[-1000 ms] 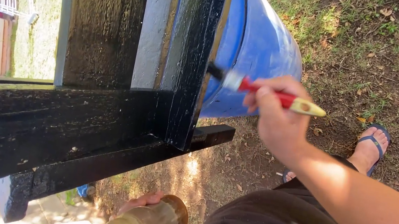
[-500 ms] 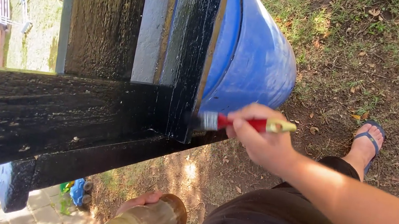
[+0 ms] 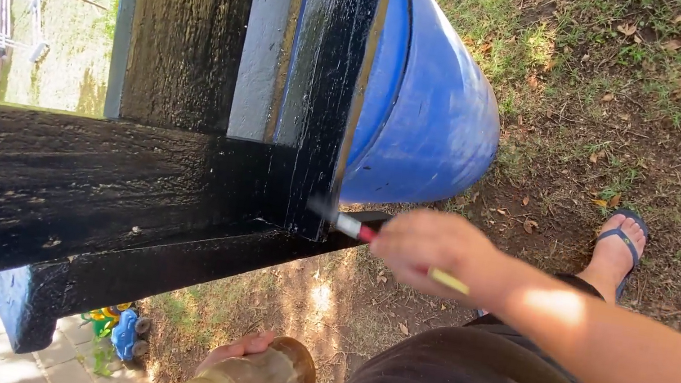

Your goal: A person is painting a wooden chair with black paint using a paintbrush in an outdoor setting.

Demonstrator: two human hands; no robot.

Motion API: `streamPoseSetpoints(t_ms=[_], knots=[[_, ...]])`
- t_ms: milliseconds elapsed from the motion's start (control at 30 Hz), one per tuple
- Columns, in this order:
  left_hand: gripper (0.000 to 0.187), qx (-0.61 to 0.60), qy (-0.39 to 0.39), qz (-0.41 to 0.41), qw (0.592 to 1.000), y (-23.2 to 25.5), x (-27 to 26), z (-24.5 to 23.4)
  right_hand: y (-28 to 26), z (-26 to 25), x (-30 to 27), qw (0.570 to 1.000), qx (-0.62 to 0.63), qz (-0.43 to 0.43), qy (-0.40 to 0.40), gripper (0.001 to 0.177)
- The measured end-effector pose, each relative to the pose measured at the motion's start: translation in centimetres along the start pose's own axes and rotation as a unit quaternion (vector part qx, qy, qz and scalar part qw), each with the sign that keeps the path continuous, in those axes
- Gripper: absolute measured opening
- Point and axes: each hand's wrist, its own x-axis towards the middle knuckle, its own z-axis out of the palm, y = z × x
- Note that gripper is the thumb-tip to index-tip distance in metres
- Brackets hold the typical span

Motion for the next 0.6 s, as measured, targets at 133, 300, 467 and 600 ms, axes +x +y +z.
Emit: streamPoseSetpoints(t_ms=[133,300,467,600], knots=[[0.081,-0.052,0.013,0.085,0.995,-2.1,0.1,0.0,-1.5,0.6,-1.2,0.997,0.065,0.047,-0.010,0.016],[0.087,-0.058,0.007,0.082,0.995,-2.3,-0.2,0.8,-0.9,-0.8,2.6,0.968,0.061,0.221,0.097,0.014],[0.080,-0.224,0.088,0.223,0.945,-2.4,0.5,3.6,4.5,-5.4,5.7,0.940,-0.083,0.250,0.219,0.014],[0.097,-0.152,0.020,0.038,0.988,-4.2,0.3,1.6,5.8,-7.0,6.7,0.926,-0.040,0.200,0.317,0.013]])
